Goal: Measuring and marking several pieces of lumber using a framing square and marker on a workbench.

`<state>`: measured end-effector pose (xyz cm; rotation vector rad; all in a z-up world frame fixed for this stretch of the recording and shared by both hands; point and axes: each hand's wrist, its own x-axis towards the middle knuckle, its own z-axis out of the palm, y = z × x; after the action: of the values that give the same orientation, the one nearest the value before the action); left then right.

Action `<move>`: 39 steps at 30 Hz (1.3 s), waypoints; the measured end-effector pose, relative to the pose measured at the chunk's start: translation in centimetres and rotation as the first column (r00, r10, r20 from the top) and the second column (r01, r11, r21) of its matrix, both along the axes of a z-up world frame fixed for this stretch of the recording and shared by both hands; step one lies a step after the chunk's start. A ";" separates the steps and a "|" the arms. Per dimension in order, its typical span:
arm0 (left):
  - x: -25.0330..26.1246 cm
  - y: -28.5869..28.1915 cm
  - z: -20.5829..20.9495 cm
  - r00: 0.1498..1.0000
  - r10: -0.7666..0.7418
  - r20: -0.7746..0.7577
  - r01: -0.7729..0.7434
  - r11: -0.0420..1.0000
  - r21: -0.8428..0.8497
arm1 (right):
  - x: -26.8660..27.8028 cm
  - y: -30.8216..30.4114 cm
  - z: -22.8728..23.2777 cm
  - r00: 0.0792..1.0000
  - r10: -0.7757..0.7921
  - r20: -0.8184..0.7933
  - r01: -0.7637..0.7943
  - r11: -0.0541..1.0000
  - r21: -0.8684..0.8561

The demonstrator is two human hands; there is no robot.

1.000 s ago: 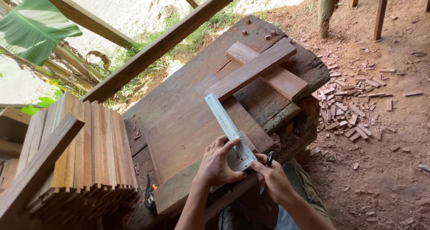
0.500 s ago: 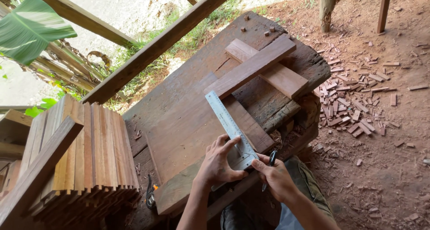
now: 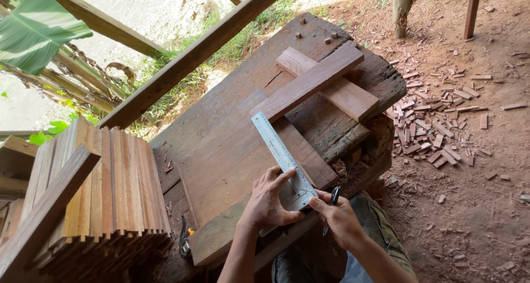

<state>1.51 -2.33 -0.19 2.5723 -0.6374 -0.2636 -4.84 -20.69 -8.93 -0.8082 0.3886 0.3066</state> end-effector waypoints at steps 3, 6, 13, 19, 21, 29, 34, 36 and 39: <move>-0.2 0.0 0.2 1.000 -0.008 0.004 0.008 1.000 -0.004 | -0.1 0.1 -0.1 1.000 -0.014 0.000 0.015 1.000 0.019; -0.2 0.0 0.1 1.000 -0.007 0.011 0.007 1.000 0.003 | -0.1 0.1 0.1 1.000 -0.015 -0.006 0.016 0.999 0.031; -0.2 -0.5 0.2 1.000 0.015 -0.002 -0.015 1.000 0.013 | -0.1 -1.2 0.4 0.998 0.050 0.033 -0.048 0.997 -0.067; -0.1 -0.2 0.0 1.000 -0.003 0.006 0.003 1.000 0.000 | 3.9 -6.2 -1.0 0.961 -0.123 0.249 0.218 0.887 -0.406; -0.1 -0.2 0.2 1.000 -0.023 0.005 0.023 1.000 0.008 | 6.2 -7.5 -0.1 0.880 -0.116 0.460 0.352 0.809 -0.470; 0.0 0.4 -1.3 0.999 0.034 0.042 -0.034 0.999 -0.007 | 9.3 -2.3 6.7 0.904 0.344 0.252 0.088 0.429 -0.899; 0.1 0.6 -1.6 0.999 0.034 0.031 -0.034 0.999 -0.010 | 9.1 -1.7 8.2 0.845 0.495 0.200 0.059 0.286 -0.956; 0.1 0.6 -1.1 0.999 0.036 -0.001 -0.036 0.999 0.019 | 9.2 -2.2 8.5 0.821 0.540 0.188 0.053 0.255 -0.965; 0.3 0.5 -1.3 0.999 0.042 -0.003 -0.042 0.999 0.031 | 7.8 -3.4 9.9 0.756 0.646 0.102 0.038 0.112 -0.993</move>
<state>1.81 -1.83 -1.50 2.6111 -0.5818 -0.2669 2.93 -24.08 0.99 -2.3143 -0.2650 0.1871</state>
